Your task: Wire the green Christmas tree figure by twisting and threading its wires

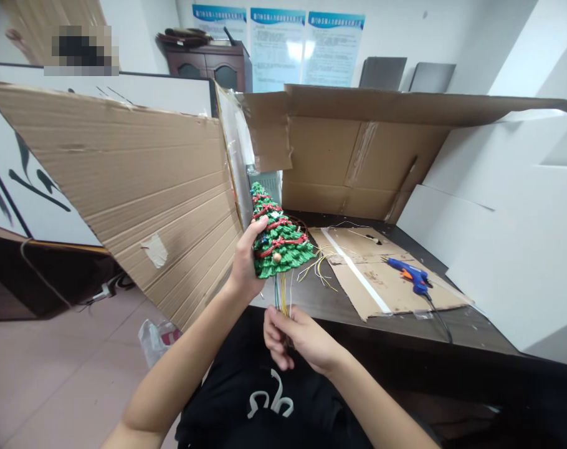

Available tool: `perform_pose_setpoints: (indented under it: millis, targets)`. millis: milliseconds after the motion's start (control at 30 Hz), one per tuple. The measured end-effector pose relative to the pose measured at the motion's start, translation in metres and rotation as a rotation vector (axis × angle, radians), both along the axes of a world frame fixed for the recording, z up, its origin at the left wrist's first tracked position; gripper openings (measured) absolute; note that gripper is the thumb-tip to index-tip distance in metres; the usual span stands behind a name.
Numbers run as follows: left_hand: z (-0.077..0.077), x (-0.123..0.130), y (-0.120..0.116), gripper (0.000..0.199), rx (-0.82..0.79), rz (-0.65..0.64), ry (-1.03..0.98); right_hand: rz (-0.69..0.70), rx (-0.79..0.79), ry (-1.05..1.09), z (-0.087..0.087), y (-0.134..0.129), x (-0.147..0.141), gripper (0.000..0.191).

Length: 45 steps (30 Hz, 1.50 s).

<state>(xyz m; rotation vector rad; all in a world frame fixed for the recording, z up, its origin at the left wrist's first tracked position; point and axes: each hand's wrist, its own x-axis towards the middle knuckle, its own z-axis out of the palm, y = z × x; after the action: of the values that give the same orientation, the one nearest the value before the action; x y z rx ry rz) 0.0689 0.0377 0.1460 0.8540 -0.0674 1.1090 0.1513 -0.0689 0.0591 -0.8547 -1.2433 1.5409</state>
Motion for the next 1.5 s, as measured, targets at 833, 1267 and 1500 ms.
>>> perform_pose_setpoints:
  millis: [833, 1267, 1500]
  targets:
    - [0.015, -0.005, 0.019, 0.032, 0.194, -0.169, 0.170, 0.079, 0.163, -0.017, -0.014, 0.011, 0.047, 0.056]
    - [0.024, -0.008, 0.018, 0.030, 0.163, -0.074, 0.142, 0.076, 0.161, 0.055, -0.010, 0.010, 0.058, 0.078]
    - [0.030, -0.012, 0.027, 0.029, 0.059, -0.089, 0.077, 0.096, 0.131, 0.122, -0.017, 0.015, 0.067, 0.080]
